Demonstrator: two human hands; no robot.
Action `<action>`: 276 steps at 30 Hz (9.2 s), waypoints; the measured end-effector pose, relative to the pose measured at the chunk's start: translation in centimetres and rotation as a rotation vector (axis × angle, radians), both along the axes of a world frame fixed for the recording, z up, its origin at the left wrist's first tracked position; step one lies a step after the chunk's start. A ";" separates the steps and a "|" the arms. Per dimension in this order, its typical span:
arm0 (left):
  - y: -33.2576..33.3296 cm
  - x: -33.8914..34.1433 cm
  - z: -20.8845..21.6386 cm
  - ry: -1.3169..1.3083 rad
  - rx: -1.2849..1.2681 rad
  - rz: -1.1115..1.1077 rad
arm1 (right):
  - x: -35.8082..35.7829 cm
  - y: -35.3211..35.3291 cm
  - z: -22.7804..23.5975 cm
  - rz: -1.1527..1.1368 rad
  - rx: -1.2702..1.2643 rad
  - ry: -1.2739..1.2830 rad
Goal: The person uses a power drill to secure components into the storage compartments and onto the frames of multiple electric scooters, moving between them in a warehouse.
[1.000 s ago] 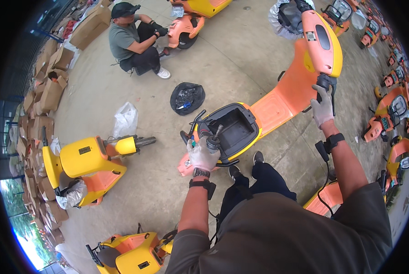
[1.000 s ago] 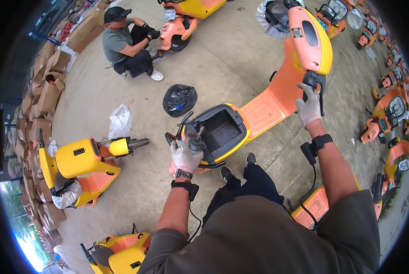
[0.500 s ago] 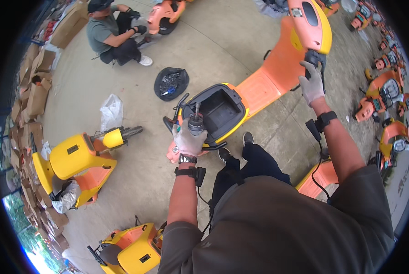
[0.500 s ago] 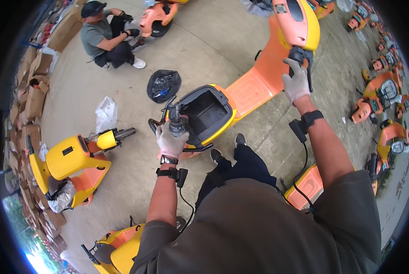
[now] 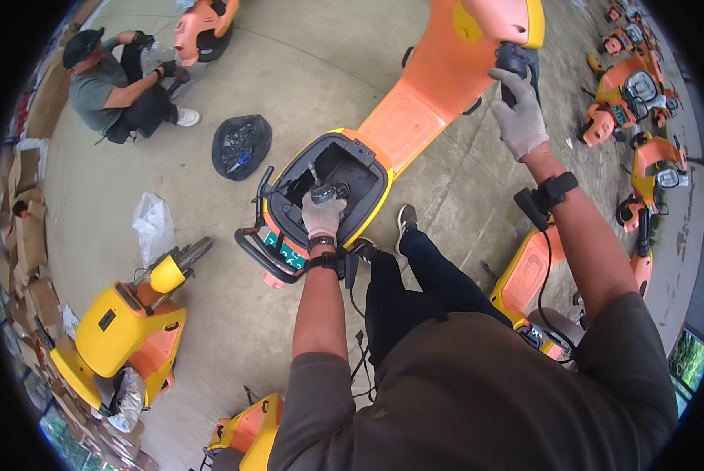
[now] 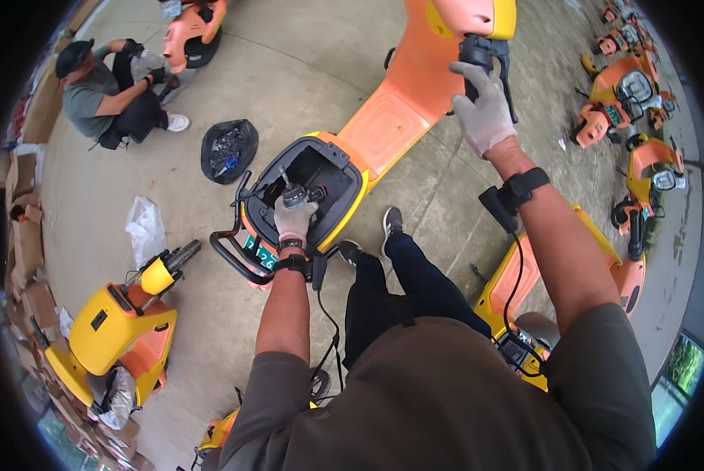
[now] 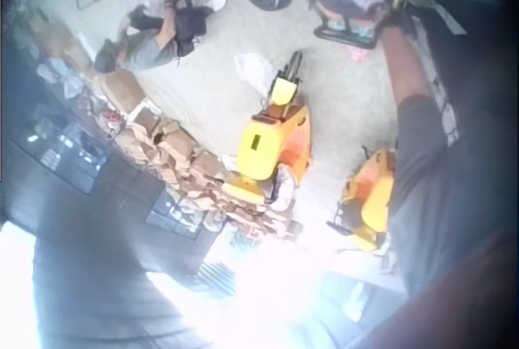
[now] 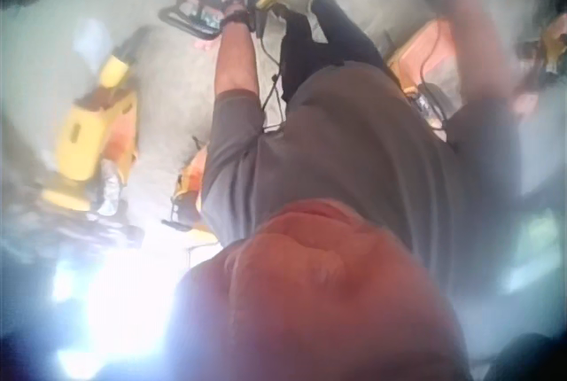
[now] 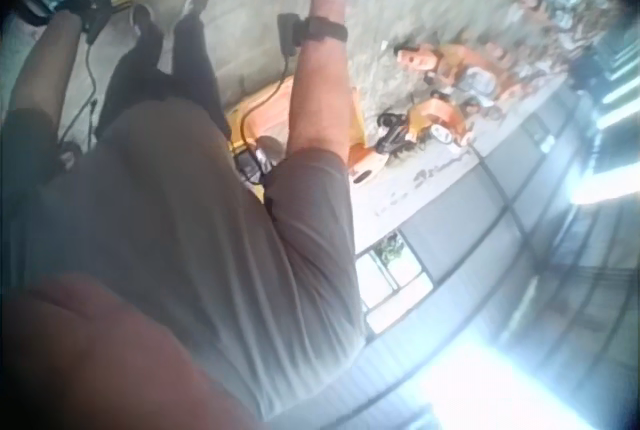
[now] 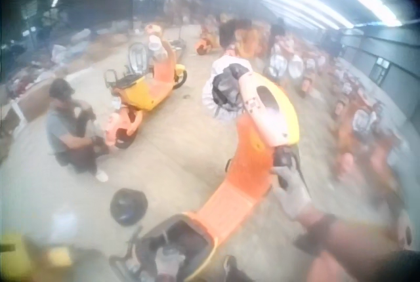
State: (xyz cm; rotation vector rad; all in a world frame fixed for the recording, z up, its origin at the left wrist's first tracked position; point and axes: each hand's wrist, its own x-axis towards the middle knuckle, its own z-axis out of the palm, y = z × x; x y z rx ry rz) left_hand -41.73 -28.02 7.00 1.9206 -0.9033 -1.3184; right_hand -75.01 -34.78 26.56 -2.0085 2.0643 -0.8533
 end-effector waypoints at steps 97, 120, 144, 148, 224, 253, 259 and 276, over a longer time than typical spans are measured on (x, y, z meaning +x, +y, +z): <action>1.5 7.8 10.3 -0.916 -0.221 -0.518 | -2.8 -15.7 6.2 0.099 0.016 0.464; 3.3 9.7 9.9 -0.862 -0.360 -0.459 | -6.3 -17.5 4.7 0.151 -0.266 0.657; 3.0 8.5 9.6 -0.711 -0.181 -0.501 | -11.2 -18.8 3.1 0.250 -0.264 0.784; 3.8 9.1 9.3 -0.704 -0.112 -0.468 | -9.2 -19.2 2.1 0.217 -0.227 0.720; -8.0 -0.1 7.8 -0.683 0.117 -1.021 | -7.6 -17.4 5.2 0.282 -0.277 0.564; -6.6 7.5 1.6 0.192 0.089 -0.283 | -6.5 -16.3 6.6 0.238 -0.176 0.601; -5.0 6.5 6.8 0.532 0.170 -0.124 | -5.9 -15.9 7.0 0.201 -0.123 0.653; -0.4 2.6 19.3 1.135 -0.176 0.083 | 13.2 3.4 0.7 0.806 0.886 -0.543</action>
